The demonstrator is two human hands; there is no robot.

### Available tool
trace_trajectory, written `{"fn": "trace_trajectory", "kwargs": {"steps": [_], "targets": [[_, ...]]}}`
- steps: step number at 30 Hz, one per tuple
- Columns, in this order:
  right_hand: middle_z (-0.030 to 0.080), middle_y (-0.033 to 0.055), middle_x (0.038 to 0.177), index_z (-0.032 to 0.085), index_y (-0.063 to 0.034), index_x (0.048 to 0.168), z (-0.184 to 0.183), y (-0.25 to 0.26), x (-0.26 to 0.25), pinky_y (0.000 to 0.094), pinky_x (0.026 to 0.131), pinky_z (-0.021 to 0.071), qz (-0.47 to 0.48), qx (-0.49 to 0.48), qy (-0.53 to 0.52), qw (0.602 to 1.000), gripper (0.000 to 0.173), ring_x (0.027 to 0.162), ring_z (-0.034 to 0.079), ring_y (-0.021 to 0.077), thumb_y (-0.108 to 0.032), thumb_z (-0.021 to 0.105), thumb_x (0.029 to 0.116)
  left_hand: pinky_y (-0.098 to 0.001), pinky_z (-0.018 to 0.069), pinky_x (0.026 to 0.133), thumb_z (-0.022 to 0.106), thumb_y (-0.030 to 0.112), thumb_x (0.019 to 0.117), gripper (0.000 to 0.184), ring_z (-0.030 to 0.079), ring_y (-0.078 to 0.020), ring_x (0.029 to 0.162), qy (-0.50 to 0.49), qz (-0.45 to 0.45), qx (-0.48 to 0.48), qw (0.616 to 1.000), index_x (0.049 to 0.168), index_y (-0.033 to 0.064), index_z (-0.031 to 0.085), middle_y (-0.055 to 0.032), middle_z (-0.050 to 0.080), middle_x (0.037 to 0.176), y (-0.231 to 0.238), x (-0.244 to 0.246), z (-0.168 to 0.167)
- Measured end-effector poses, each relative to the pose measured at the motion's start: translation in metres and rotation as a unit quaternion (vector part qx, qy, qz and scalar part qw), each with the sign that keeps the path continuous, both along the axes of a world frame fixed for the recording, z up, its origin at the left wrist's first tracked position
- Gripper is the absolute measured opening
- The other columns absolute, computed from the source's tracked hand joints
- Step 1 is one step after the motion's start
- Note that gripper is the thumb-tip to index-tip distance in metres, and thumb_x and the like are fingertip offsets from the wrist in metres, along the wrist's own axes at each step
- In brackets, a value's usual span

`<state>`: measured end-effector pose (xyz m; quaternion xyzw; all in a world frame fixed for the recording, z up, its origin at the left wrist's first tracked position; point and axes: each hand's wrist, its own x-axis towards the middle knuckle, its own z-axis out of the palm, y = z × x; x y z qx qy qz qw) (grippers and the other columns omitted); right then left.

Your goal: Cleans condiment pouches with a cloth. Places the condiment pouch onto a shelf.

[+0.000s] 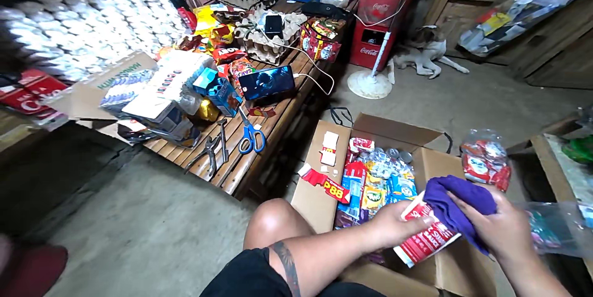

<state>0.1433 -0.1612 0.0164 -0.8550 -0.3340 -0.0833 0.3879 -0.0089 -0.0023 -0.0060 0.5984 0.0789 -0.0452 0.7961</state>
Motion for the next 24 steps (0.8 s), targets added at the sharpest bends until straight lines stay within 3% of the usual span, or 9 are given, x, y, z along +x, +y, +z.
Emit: {"fn": "trace_trajectory", "kwargs": {"steps": [2, 5, 7, 9, 13, 16, 18, 20, 24], "targets": [[0.067, 0.0313, 0.114, 0.059, 0.0148, 0.123, 0.007, -0.008, 0.013, 0.0563, 0.098, 0.0501, -0.051, 0.061, 0.037, 0.996, 0.061, 0.108, 0.066, 0.0372, -0.029, 0.077, 0.0849, -0.037, 0.0533, 0.096, 0.054, 0.019, 0.1047, 0.042, 0.066, -0.0172, 0.104, 0.006, 0.025, -0.032, 0.999, 0.14, -0.0046, 0.049, -0.0189, 0.065, 0.121, 0.001, -0.003, 0.002], [0.067, -0.0012, 0.111, 0.047, 0.0009, 0.134, 0.014, -0.007, 0.022, 0.0251, 0.093, 0.0566, -0.075, 0.281, 0.155, 0.944, 0.051, 0.099, 0.067, 0.003, -0.028, 0.064, 0.0949, -0.0334, 0.0572, 0.09, 0.051, 0.017, 0.1053, 0.04, 0.069, -0.0127, 0.096, -0.035, 0.082, -0.137, 0.986, 0.138, -0.0041, 0.046, -0.0116, 0.067, 0.112, 0.001, -0.009, 0.008], [0.071, -0.0114, 0.1, 0.053, -0.0144, 0.123, 0.011, -0.004, 0.011, 0.0235, 0.088, 0.0587, 0.009, 0.361, 0.233, 0.903, 0.037, 0.093, 0.069, 0.0009, -0.041, 0.057, 0.0983, -0.0347, 0.0571, 0.092, 0.048, 0.02, 0.1056, 0.042, 0.069, -0.0132, 0.098, -0.07, 0.095, -0.195, 0.974, 0.141, -0.0015, 0.041, -0.0089, 0.068, 0.113, 0.004, -0.01, 0.009], [0.075, -0.0118, 0.1, 0.067, -0.0262, 0.115, 0.001, 0.001, -0.008, 0.0225, 0.085, 0.0589, 0.122, 0.37, 0.313, 0.867, 0.042, 0.093, 0.07, 0.0006, -0.059, 0.066, 0.09, -0.0336, 0.0569, 0.093, 0.044, 0.023, 0.1061, 0.042, 0.069, -0.0119, 0.099, -0.097, 0.117, -0.221, 0.963, 0.141, 0.0005, 0.04, -0.0058, 0.068, 0.111, 0.005, -0.01, 0.012], [0.076, -0.0139, 0.108, 0.075, -0.034, 0.114, -0.007, 0.006, -0.066, 0.0211, 0.089, 0.0577, 0.304, 0.342, 0.463, 0.759, 0.035, 0.102, 0.069, -0.0023, -0.055, 0.071, 0.0863, -0.033, 0.0572, 0.092, 0.044, 0.024, 0.1068, 0.043, 0.07, -0.0115, 0.098, -0.132, 0.176, -0.23, 0.948, 0.142, 0.0, 0.037, -0.0061, 0.068, 0.11, 0.002, -0.009, 0.008], [0.077, -0.0097, 0.104, 0.073, -0.0284, 0.114, -0.005, 0.014, -0.09, 0.0225, 0.087, 0.0595, 0.249, 0.335, 0.493, 0.764, 0.039, 0.096, 0.071, 0.0005, -0.044, 0.082, 0.0789, -0.0333, 0.0562, 0.096, 0.046, 0.028, 0.1076, 0.047, 0.068, -0.0118, 0.106, -0.171, 0.209, -0.139, 0.953, 0.141, -0.0048, 0.038, -0.0093, 0.065, 0.12, 0.001, -0.006, -0.009], [0.077, -0.0023, 0.094, 0.066, -0.0149, 0.11, -0.005, 0.024, -0.095, 0.0263, 0.081, 0.0624, 0.137, 0.34, 0.505, 0.781, 0.052, 0.086, 0.074, 0.0067, -0.032, 0.092, 0.0687, -0.0381, 0.0429, 0.11, 0.047, 0.027, 0.1047, 0.049, 0.051, -0.021, 0.13, -0.18, 0.226, -0.019, 0.957, 0.135, -0.0114, 0.052, -0.0205, 0.047, 0.145, 0.003, -0.004, -0.006], [0.076, -0.0002, 0.091, 0.057, -0.0066, 0.116, -0.008, 0.033, -0.094, 0.0269, 0.077, 0.0629, 0.058, 0.32, 0.512, 0.795, 0.054, 0.082, 0.074, 0.0079, -0.019, 0.086, 0.0714, -0.0474, 0.0316, 0.117, 0.046, 0.029, 0.1035, 0.047, 0.037, -0.0319, 0.142, -0.137, 0.233, 0.082, 0.959, 0.13, -0.0063, 0.062, -0.0241, 0.034, 0.156, 0.006, 0.0, -0.001], [0.075, 0.0018, 0.09, 0.057, -0.0049, 0.118, -0.019, 0.036, -0.078, 0.0275, 0.074, 0.0634, 0.002, 0.31, 0.534, 0.787, 0.035, 0.081, 0.074, 0.0089, -0.013, 0.065, 0.0846, -0.0576, 0.0226, 0.121, 0.05, 0.039, 0.1012, 0.072, 0.02, -0.0379, 0.153, -0.05, 0.211, 0.161, 0.963, 0.159, 0.002, 0.027, -0.0216, 0.016, 0.167, 0.008, 0.006, -0.002]]}}
